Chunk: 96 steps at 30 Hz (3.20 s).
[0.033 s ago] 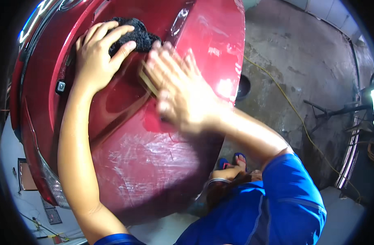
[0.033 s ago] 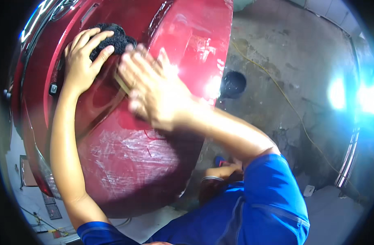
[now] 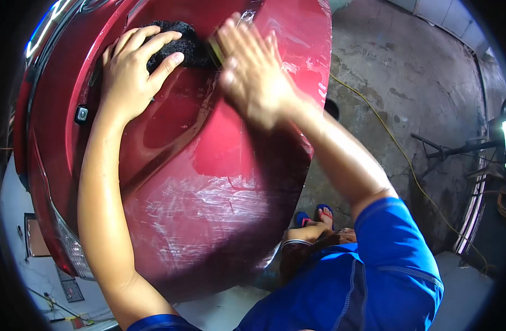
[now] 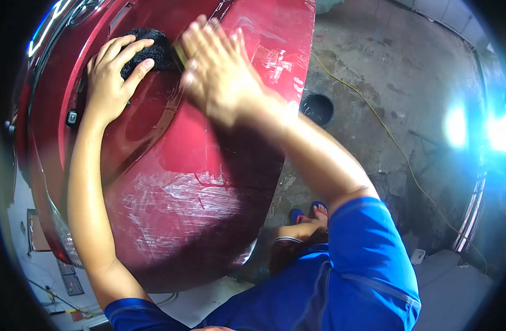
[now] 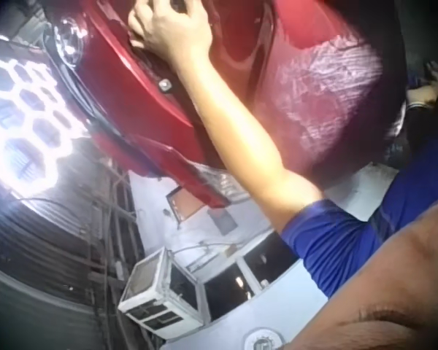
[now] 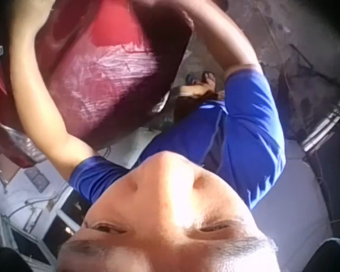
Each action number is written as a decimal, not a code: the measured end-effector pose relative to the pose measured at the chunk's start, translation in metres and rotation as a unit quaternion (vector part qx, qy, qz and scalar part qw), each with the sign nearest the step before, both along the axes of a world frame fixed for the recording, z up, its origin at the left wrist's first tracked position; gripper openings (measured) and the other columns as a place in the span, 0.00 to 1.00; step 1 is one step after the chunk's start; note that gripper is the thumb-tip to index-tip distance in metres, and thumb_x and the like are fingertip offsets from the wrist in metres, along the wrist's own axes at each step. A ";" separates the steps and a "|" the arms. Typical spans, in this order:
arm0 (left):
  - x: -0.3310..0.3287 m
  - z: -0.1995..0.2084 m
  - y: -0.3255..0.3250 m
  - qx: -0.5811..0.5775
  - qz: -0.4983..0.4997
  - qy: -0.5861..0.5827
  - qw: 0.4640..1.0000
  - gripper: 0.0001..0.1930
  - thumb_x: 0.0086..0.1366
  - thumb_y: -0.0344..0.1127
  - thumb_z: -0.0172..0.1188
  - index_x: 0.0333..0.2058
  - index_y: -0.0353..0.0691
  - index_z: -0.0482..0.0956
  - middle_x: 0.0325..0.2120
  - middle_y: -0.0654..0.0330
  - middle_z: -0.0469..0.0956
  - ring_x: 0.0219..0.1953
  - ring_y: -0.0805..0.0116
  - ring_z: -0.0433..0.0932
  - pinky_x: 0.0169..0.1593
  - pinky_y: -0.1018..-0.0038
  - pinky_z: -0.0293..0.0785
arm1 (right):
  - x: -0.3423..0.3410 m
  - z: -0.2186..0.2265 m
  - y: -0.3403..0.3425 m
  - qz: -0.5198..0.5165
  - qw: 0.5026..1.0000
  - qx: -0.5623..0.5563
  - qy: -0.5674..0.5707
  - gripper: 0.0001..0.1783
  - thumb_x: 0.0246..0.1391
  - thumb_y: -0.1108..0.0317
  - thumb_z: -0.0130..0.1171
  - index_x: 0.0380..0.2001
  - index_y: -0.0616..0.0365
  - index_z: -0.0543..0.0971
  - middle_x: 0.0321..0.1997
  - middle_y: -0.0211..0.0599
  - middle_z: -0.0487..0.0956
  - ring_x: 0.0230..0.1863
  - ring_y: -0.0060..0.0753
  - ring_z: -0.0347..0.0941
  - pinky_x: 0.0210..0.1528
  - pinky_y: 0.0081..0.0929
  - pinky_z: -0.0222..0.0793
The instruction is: The person sands the surface of a red car bumper using a sanding block and a cloth with water.
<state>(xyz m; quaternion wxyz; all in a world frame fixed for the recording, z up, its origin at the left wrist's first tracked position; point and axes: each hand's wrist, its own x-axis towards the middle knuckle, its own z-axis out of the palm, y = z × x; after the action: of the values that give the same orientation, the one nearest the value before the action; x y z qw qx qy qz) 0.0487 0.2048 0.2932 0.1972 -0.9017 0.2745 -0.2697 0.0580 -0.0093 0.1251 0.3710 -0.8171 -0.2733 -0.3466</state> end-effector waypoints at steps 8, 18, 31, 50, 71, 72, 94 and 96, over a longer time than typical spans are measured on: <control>-0.003 0.009 0.015 0.001 0.004 0.009 1.000 0.21 0.70 0.52 0.63 0.58 0.54 0.83 0.60 0.57 0.79 0.66 0.54 0.72 0.66 0.54 0.64 | -0.046 -0.029 0.001 -0.027 0.992 0.058 0.105 0.38 0.68 0.59 0.52 0.77 0.62 0.57 0.76 0.65 0.57 0.79 0.71 0.48 0.80 0.65 0.43; 0.011 0.004 -0.007 -0.017 -0.035 0.008 0.999 0.20 0.70 0.52 0.64 0.56 0.55 0.84 0.57 0.61 0.80 0.64 0.56 0.73 0.65 0.54 0.64 | -0.013 -0.060 -0.075 -0.143 0.983 -0.017 0.117 0.29 0.73 0.61 0.44 0.72 0.59 0.69 0.78 0.47 0.65 0.83 0.61 0.47 0.81 0.63 0.35; 0.009 0.003 -0.007 -0.019 -0.047 0.010 0.999 0.20 0.69 0.53 0.64 0.56 0.53 0.84 0.56 0.60 0.81 0.62 0.57 0.74 0.63 0.56 0.66 | 0.058 -0.051 -0.066 -0.090 0.984 0.090 0.125 0.33 0.73 0.57 0.46 0.71 0.70 0.64 0.76 0.66 0.62 0.80 0.68 0.51 0.81 0.55 0.43; 0.008 0.004 0.007 -0.032 -0.038 0.016 0.999 0.20 0.69 0.47 0.65 0.57 0.49 0.83 0.59 0.56 0.79 0.65 0.52 0.72 0.67 0.55 0.63 | -0.064 -0.041 -0.044 -0.009 0.987 -0.090 0.136 0.44 0.72 0.47 0.42 0.73 0.80 0.55 0.79 0.73 0.52 0.82 0.64 0.46 0.82 0.57 0.37; -0.023 0.008 -0.042 -0.175 -0.230 0.086 0.953 0.25 0.64 0.44 0.72 0.55 0.35 0.83 0.57 0.46 0.80 0.59 0.48 0.79 0.64 0.59 0.75 | -0.029 0.011 -0.081 0.163 0.816 0.512 0.213 0.31 0.53 0.86 0.66 0.61 0.64 0.74 0.49 0.34 0.77 0.48 0.27 0.79 0.49 0.29 0.84; -0.022 0.007 -0.044 -0.197 -0.250 0.116 0.941 0.36 0.62 0.55 0.74 0.60 0.34 0.78 0.58 0.46 0.79 0.58 0.53 0.81 0.63 0.60 0.75 | -0.042 0.024 -0.078 0.163 0.834 0.482 0.213 0.30 0.53 0.86 0.67 0.61 0.65 0.74 0.49 0.35 0.78 0.48 0.27 0.79 0.49 0.29 0.84; -0.052 0.005 -0.063 -0.459 -0.023 0.478 0.749 0.08 0.69 0.30 0.71 0.41 0.31 0.84 0.35 0.63 0.86 0.38 0.78 0.83 0.44 0.78 0.79 | -0.055 0.011 -0.040 0.295 0.738 0.505 0.336 0.11 0.64 0.63 0.71 0.34 0.60 0.83 0.36 0.32 0.86 0.36 0.17 0.79 0.40 0.21 0.75; -0.049 0.005 -0.064 -0.465 -0.024 0.488 0.738 0.08 0.68 0.29 0.70 0.42 0.31 0.85 0.35 0.62 0.86 0.38 0.78 0.83 0.45 0.78 0.80 | -0.058 0.007 -0.047 0.528 0.530 0.560 0.356 0.11 0.66 0.67 0.67 0.46 0.59 0.78 0.44 0.34 0.84 0.46 0.26 0.81 0.52 0.31 0.79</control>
<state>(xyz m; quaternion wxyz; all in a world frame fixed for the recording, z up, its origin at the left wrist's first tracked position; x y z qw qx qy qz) 0.0001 0.1412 0.2977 -0.4147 -0.8822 0.1946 0.1089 0.0000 -0.0562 0.1319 0.9346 -0.2042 -0.2495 0.1503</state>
